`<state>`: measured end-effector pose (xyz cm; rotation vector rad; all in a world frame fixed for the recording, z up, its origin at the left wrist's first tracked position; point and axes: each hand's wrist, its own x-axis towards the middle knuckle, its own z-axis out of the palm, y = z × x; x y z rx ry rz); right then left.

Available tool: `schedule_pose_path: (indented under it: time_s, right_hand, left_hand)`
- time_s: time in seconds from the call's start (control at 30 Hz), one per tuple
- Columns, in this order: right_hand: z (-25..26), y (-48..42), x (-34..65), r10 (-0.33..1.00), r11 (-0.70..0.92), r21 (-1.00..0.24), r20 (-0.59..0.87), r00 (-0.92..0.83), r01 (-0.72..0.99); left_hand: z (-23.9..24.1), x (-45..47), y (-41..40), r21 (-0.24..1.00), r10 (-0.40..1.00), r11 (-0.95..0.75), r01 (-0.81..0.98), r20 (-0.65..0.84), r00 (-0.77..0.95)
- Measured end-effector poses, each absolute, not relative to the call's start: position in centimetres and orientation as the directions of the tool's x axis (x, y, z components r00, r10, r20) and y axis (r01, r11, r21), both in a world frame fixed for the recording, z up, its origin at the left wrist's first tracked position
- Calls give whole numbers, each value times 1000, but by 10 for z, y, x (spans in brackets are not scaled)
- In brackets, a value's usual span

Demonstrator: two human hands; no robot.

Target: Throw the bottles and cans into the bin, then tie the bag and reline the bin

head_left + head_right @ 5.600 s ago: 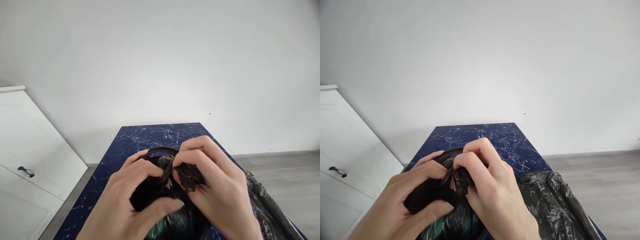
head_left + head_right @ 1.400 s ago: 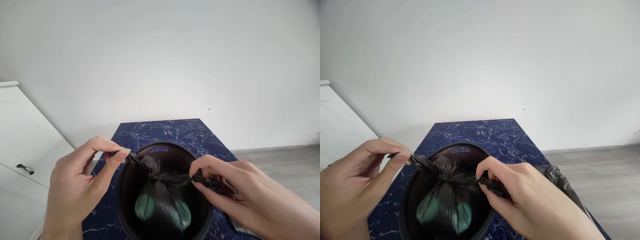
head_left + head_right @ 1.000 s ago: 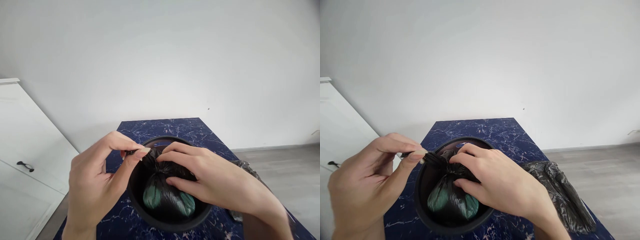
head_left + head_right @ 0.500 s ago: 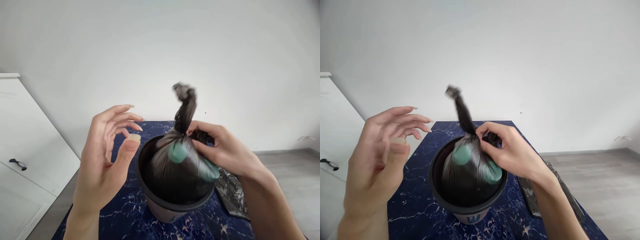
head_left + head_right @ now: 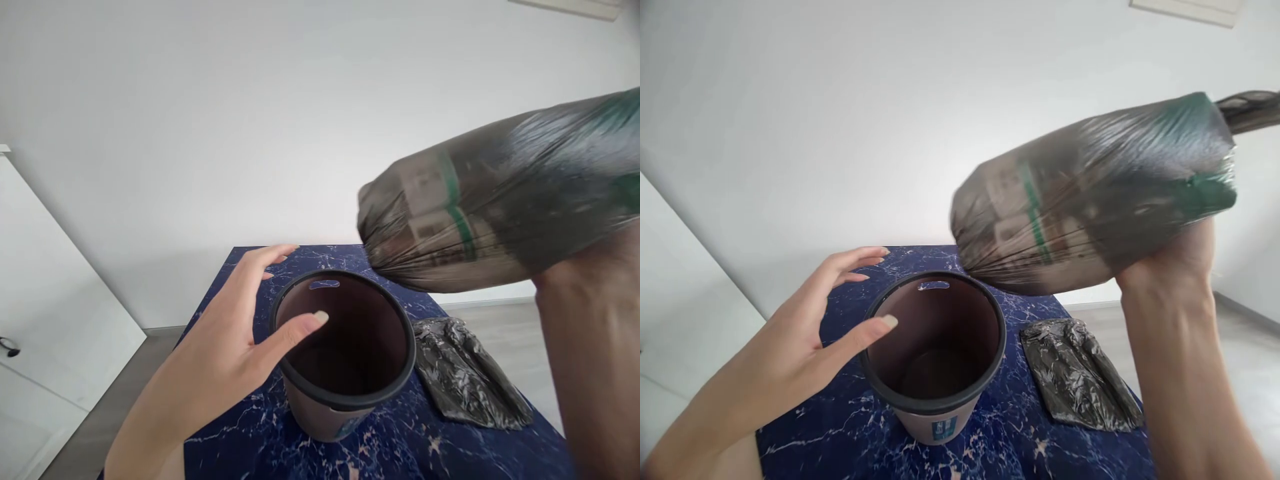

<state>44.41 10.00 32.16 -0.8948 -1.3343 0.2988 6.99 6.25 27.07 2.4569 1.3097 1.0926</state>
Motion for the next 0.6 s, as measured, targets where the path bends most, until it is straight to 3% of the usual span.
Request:
schedule_pose_path:
  time_s: [0.07, 0.27, 0.43, 0.6]
  right_hand:
    - [312, 106, 468, 628, 693, -700, 703, 334, 169]
    - [233, 152, 519, 714, 534, -840, 509, 481, 97]
    - [155, 183, 535, 800, 376, -926, 339, 495, 26]
    - [110, 200, 540, 880, 229, -973, 208, 426, 1]
  left_hand:
    - [272, 71, 58, 395, 758, -639, 660, 471, 452]
    - [270, 86, 47, 342, 672, -738, 582, 288, 682]
    - [262, 100, 44, 394, 672, -715, 577, 162, 722]
    - [257, 106, 47, 409, 687, -693, 594, 125, 716]
